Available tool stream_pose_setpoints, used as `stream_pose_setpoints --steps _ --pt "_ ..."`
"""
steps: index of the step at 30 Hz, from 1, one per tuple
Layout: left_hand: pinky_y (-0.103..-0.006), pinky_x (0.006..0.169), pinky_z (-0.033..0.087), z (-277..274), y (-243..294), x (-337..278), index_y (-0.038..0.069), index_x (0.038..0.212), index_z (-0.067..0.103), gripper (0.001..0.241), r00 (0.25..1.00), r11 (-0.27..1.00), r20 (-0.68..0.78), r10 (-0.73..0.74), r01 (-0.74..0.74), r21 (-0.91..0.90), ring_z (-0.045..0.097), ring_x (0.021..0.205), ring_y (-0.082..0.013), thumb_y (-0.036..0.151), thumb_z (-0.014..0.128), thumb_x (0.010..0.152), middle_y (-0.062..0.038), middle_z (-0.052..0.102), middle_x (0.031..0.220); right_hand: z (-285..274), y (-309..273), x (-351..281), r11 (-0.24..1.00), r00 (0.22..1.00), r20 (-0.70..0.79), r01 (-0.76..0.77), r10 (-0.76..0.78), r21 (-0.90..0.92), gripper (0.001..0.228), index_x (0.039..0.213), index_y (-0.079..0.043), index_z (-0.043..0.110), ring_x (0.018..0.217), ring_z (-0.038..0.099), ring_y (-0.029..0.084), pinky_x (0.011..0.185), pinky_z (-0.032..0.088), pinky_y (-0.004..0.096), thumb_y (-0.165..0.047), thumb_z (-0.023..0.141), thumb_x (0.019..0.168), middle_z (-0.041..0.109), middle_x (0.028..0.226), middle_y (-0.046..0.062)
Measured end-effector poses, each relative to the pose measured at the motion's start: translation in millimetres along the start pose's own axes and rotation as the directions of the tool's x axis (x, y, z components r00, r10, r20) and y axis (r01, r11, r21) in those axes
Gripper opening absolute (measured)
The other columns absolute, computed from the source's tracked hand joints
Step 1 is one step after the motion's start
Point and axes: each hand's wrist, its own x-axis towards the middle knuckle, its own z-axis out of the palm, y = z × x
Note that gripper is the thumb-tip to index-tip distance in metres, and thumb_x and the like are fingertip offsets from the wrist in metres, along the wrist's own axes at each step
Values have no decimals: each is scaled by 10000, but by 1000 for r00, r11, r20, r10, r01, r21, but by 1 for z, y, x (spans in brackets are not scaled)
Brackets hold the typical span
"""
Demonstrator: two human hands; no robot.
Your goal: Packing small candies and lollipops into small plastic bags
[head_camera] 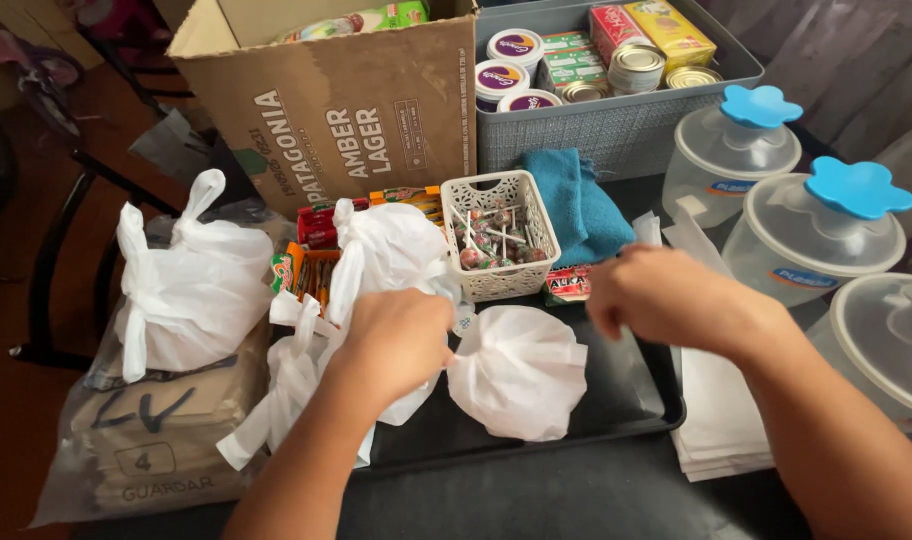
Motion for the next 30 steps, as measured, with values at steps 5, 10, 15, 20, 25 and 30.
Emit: stream_pose_setpoints --steps 5,10,15,20,25,30 --pt "-520 757 441 0 7 -3 163 1059 568 260 996 995 -51 70 -74 -71 592 993 -381 283 493 841 -103 652 1051 -27 -24 -5 904 902 83 -427 423 35 241 663 -233 641 766 643 133 642 452 338 -98 463 753 644 855 -150" --pt "-537 821 404 5 31 -6 134 1183 504 596 983 979 -137 122 -142 -145 598 994 -383 503 639 734 -139 657 1046 -27 -32 -14 938 934 88 -343 346 -47 145 971 -298 597 888 644 213 712 493 419 -279 573 829 618 1028 -99" --pt "-489 780 443 41 47 20 251 991 679 322 969 987 -188 159 -159 15 656 918 -288 352 703 686 -40 707 932 1 -11 -17 966 966 68 -244 250 -89 567 1255 -317 514 1028 636 228 837 495 429 -318 691 717 594 1185 -75" --pt "-468 689 400 42 40 20 239 639 670 96 755 975 -631 179 -221 12 644 765 -293 182 666 562 20 672 675 18 7 -21 852 885 53 -427 463 -304 611 1311 -631 342 1073 618 50 868 535 279 -574 546 738 598 1100 -238" --pt "-494 676 388 5 10 -37 237 690 674 152 669 991 -737 92 -133 3 626 759 -276 136 592 612 18 671 728 52 53 -30 949 951 -82 -304 297 -87 667 1285 -519 476 875 738 58 816 565 274 -503 672 648 711 931 -150" --pt "-460 649 413 -37 -39 -114 138 956 720 411 641 994 -767 -24 -68 -88 545 713 -288 -69 520 662 -62 641 784 66 57 -25 900 902 21 -432 432 56 740 1352 -506 441 1031 686 131 930 569 291 -357 714 681 698 1029 -67"
